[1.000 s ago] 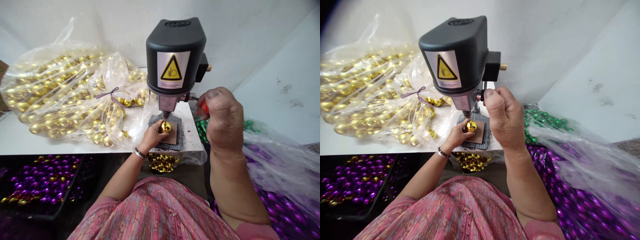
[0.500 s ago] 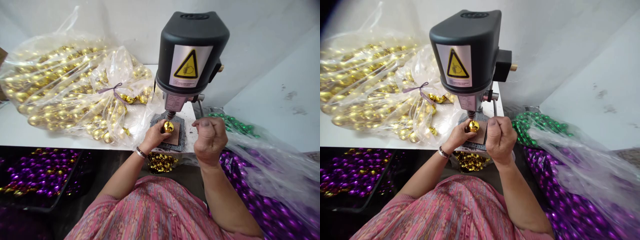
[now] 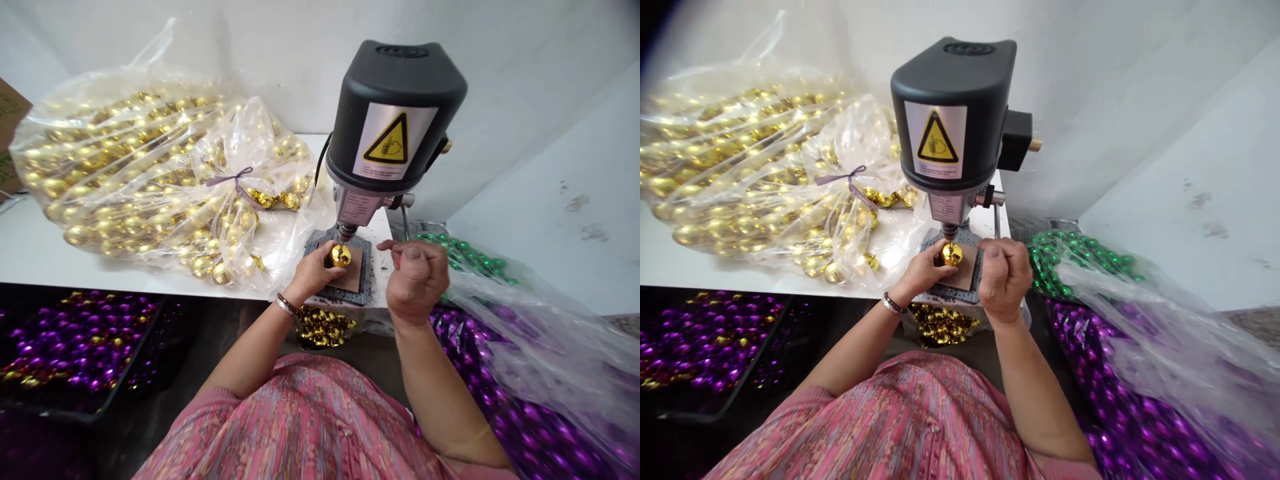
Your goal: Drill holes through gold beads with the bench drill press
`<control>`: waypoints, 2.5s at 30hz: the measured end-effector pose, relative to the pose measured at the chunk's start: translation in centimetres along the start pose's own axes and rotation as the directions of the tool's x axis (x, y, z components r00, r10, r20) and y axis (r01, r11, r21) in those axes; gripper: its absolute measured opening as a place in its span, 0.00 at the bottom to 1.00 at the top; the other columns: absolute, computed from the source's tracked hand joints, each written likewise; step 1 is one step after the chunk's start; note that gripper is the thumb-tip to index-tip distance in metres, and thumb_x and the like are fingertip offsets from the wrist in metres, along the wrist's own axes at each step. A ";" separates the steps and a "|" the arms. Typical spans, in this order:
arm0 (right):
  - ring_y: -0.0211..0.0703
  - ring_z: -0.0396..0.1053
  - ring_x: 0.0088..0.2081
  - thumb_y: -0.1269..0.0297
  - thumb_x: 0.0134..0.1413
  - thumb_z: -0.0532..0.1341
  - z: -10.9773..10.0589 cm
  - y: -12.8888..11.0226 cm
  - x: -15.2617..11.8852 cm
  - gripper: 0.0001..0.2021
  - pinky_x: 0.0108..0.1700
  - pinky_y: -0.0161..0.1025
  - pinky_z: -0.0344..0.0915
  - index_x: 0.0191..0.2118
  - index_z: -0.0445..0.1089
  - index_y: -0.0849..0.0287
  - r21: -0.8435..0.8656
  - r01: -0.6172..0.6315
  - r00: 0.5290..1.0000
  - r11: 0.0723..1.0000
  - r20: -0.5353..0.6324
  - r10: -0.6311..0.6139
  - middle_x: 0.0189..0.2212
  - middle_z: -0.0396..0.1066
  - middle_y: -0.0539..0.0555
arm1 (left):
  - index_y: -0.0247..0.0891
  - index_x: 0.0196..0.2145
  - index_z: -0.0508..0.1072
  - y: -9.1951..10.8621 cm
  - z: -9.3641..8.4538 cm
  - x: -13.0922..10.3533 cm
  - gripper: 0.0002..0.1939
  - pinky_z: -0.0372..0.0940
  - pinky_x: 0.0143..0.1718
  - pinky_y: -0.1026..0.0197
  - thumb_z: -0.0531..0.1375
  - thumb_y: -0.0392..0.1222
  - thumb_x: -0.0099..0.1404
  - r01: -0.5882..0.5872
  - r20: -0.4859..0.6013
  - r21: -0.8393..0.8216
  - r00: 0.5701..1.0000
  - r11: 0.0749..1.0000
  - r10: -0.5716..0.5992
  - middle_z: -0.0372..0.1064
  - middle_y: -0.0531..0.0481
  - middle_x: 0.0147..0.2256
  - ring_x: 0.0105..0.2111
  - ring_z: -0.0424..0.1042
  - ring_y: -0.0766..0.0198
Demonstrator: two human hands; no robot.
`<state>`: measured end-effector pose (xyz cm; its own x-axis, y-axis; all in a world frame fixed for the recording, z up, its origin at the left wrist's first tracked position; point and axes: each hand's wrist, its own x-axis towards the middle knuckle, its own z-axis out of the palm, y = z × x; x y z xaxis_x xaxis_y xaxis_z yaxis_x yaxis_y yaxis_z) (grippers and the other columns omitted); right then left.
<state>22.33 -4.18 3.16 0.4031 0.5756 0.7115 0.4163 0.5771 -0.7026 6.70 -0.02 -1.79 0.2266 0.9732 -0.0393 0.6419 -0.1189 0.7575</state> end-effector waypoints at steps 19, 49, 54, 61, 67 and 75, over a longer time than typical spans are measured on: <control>0.29 0.55 0.18 0.52 0.58 0.55 0.8 -5.7 5.3 0.18 0.23 0.37 0.57 0.23 0.64 0.59 0.117 -0.253 0.962 0.960 -0.076 0.263 0.16 0.56 0.45 | 0.40 0.55 0.74 -2.8 -6.2 -5.6 0.22 0.69 0.45 0.57 0.63 0.46 0.65 0.012 -0.193 0.109 0.981 0.994 0.010 0.75 0.43 0.47 0.37 0.73 0.60; 0.32 0.60 0.22 0.46 0.56 0.57 0.2 -4.5 4.1 0.21 0.27 0.37 0.54 0.23 0.64 0.59 0.105 -0.228 0.972 0.968 -0.029 0.232 0.16 0.56 0.46 | 0.36 0.57 0.69 -6.4 -7.8 -2.1 0.25 0.67 0.51 0.50 0.60 0.33 0.61 0.130 -0.152 0.481 0.986 0.867 -0.064 0.72 0.36 0.52 0.50 0.73 0.48; 0.32 0.60 0.24 0.45 0.57 0.56 0.3 -4.3 4.0 0.22 0.29 0.37 0.57 0.24 0.64 0.59 0.083 -0.215 0.976 0.973 -0.012 0.217 0.17 0.56 0.46 | 0.38 0.53 0.67 -5.0 -8.3 -3.0 0.24 0.70 0.48 0.53 0.62 0.45 0.59 0.081 -0.220 -0.216 0.967 0.973 -0.130 0.74 0.46 0.42 0.42 0.76 0.57; 0.31 0.61 0.24 0.44 0.58 0.57 0.3 -4.0 3.9 0.23 0.28 0.36 0.57 0.25 0.64 0.60 0.140 -0.183 0.983 0.973 0.007 0.184 0.18 0.55 0.46 | 0.42 0.47 0.59 -1.8 -6.2 -3.6 0.24 0.72 0.37 0.59 0.62 0.42 0.53 0.240 0.142 -0.814 0.965 0.530 -0.219 0.73 0.52 0.36 0.32 0.77 0.64; 0.27 0.55 0.22 0.44 0.60 0.56 -0.1 -4.2 3.9 0.22 0.27 0.34 0.54 0.27 0.62 0.59 0.172 -0.194 0.980 0.966 0.082 0.183 0.20 0.56 0.45 | 0.37 0.48 0.64 -2.3 -3.3 -1.6 0.28 0.65 0.28 0.66 0.70 0.47 0.52 0.166 0.020 -0.583 0.981 0.795 -0.191 0.72 0.51 0.35 0.28 0.71 0.68; 0.26 0.56 0.22 0.45 0.62 0.54 -0.6 -4.9 3.9 0.21 0.26 0.33 0.53 0.28 0.61 0.58 0.130 -0.207 0.971 0.970 0.149 0.187 0.19 0.52 0.44 | 0.37 0.54 0.71 -2.4 -2.0 -0.1 0.31 0.68 0.38 0.60 0.70 0.48 0.54 0.083 -0.060 -0.318 0.992 0.944 -0.108 0.75 0.47 0.42 0.36 0.72 0.62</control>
<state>22.35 -5.05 9.37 0.3480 0.7532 0.5581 0.2139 0.5158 -0.8295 3.65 0.53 -2.33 0.1117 0.9904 -0.0814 0.3921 0.0313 0.9194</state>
